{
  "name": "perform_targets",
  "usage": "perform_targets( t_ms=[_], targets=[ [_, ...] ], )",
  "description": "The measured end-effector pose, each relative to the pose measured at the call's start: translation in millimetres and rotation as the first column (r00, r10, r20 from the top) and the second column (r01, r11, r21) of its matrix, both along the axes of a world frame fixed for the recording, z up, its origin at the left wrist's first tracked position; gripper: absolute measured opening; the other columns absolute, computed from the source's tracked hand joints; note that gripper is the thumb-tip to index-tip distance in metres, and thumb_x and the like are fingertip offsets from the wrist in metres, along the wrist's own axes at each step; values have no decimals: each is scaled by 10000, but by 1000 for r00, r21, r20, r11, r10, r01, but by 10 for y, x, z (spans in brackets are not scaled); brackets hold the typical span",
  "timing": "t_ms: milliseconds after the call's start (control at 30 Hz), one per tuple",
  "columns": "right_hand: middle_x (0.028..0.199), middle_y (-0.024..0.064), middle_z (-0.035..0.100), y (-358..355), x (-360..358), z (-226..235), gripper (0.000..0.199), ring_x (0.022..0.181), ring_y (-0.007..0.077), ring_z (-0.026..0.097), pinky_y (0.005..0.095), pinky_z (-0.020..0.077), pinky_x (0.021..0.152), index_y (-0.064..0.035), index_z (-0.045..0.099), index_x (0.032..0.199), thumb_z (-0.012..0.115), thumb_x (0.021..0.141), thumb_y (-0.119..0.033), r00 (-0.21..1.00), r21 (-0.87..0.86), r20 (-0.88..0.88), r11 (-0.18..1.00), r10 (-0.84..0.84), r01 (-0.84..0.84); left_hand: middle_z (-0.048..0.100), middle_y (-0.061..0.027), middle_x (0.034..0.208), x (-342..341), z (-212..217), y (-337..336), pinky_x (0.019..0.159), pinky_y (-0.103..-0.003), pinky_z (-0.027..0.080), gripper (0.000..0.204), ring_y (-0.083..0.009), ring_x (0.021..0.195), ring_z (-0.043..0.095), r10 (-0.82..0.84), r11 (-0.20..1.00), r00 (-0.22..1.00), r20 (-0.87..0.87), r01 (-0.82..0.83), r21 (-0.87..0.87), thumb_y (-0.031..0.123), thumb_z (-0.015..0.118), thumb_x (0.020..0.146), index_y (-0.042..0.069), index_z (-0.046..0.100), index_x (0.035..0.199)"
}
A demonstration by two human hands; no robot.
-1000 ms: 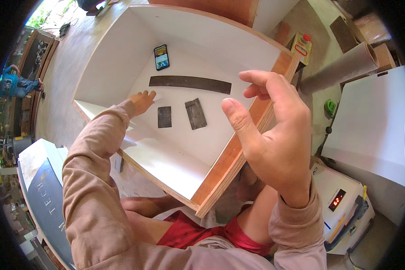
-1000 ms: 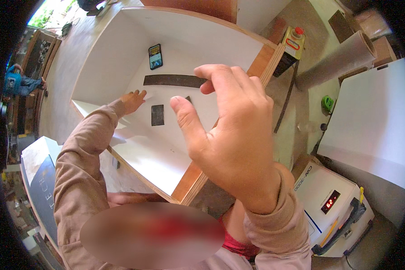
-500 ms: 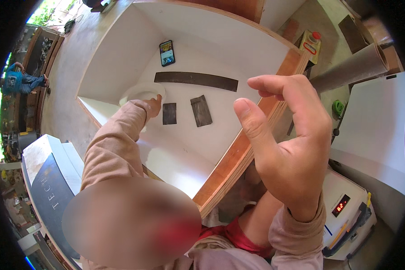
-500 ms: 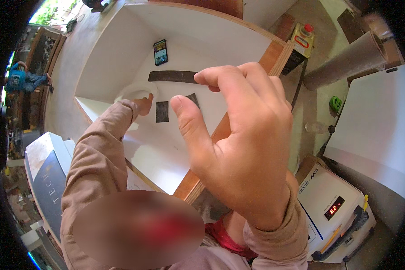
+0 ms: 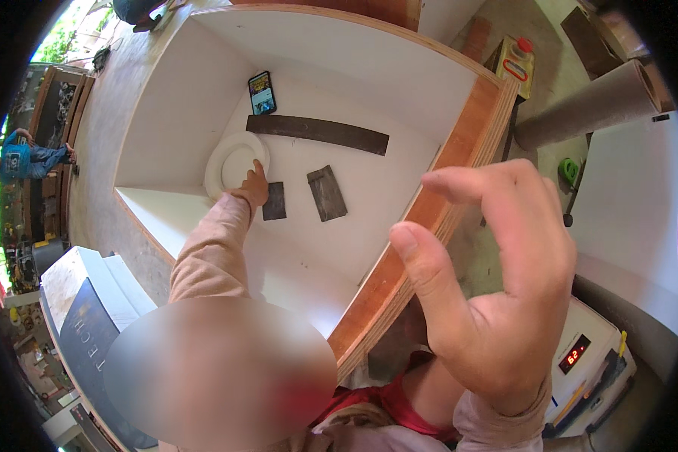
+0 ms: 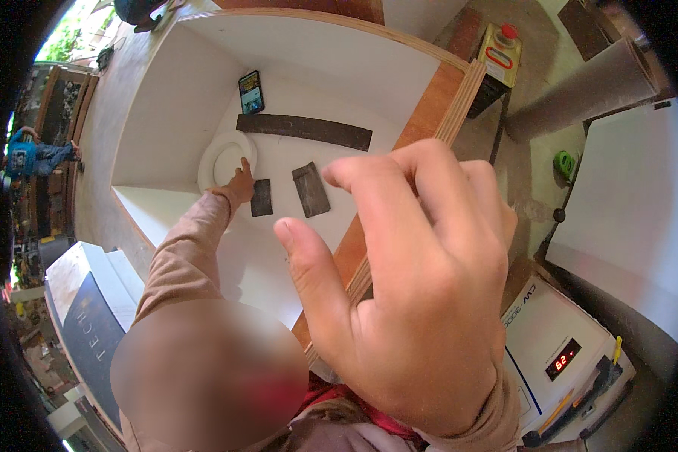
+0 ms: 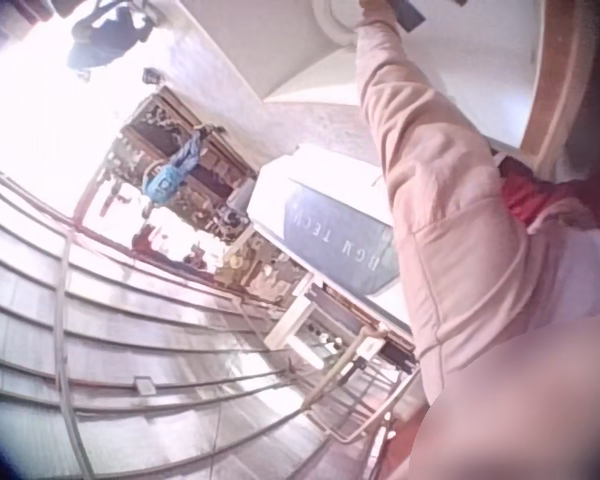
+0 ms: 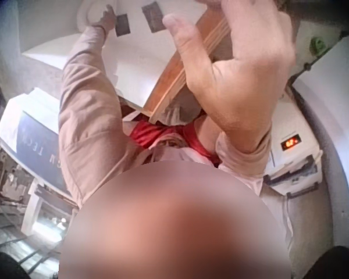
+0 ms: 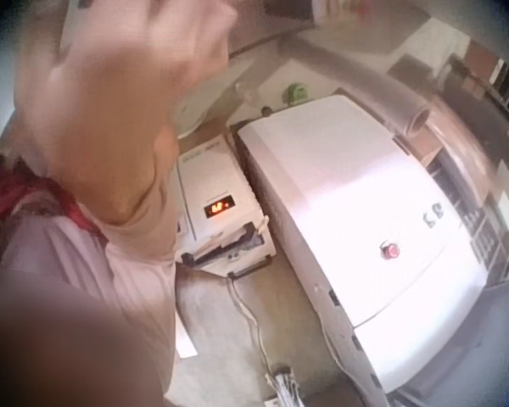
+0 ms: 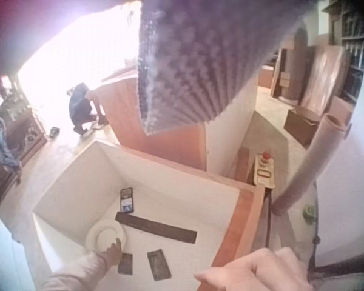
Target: The person sits on the floor and applies adhesive to a white plastic strip using a bottle, then places the strip onto the edge of a wooden furniture piece. They cut the strip with scissors and handle a measuring tape.
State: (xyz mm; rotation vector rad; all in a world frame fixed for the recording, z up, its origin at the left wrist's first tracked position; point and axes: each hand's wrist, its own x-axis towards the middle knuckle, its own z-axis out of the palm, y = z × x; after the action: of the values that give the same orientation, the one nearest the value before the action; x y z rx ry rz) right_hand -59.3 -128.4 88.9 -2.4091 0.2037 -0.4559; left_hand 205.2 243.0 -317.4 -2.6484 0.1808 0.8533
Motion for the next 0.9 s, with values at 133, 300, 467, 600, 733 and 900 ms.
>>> perform_targets(
  t_ms=[133,300,467,600,733,900],
  targets=[
    [954,149,656,-29,6,-23,306,909,319,618,384,491,823,12,719,1031,828,832,-195,999,-21,-35,1000,0,0,502,-264,1544,12,-395,126,1100,-571,517,850,-460,1304,636,-46,998,998,44,48,-45,69,504,1041,45,-24,1707],
    [951,147,651,-31,2,-43,338,897,322,604,388,483,808,8,724,1033,841,837,-241,998,-90,-56,996,-23,18,484,-299,1542,28,-550,319,1107,-579,511,829,-456,1315,624,-13,993,999,34,16,-117,70,462,1055,65,-43,1713],
    [954,148,653,3,-21,3,360,893,320,598,389,480,804,7,729,1035,851,835,-266,994,-60,-91,997,-58,53,482,-298,1541,-106,-131,171,1152,-581,466,932,-451,1368,578,80,997,997,-23,-79,17,162,553,1033,92,-75,1718],
    [957,149,656,54,11,-39,366,898,321,598,391,480,805,8,732,1043,857,826,-259,997,-12,-47,998,-65,65,474,-269,1559,-89,333,-201,1192,-553,416,870,-421,1462,476,-53,980,999,12,50,192,190,673,962,25,199,1672],
    [959,150,660,106,74,-105,369,900,325,597,396,481,808,8,735,1051,862,819,-250,994,61,79,995,-79,74,457,-216,1592,362,505,-699,1203,-550,388,655,-391,1508,415,-315,936,885,343,350,-43,180,735,916,-30,498,1489],
    [964,149,665,21,72,-19,367,905,338,596,398,481,814,7,732,1053,862,822,-248,995,-107,-97,994,-16,6,503,-194,1545,497,89,-1311,1239,-572,349,658,-387,1474,447,-631,679,565,532,733,27,135,720,926,11,470,1522]
  ],
)
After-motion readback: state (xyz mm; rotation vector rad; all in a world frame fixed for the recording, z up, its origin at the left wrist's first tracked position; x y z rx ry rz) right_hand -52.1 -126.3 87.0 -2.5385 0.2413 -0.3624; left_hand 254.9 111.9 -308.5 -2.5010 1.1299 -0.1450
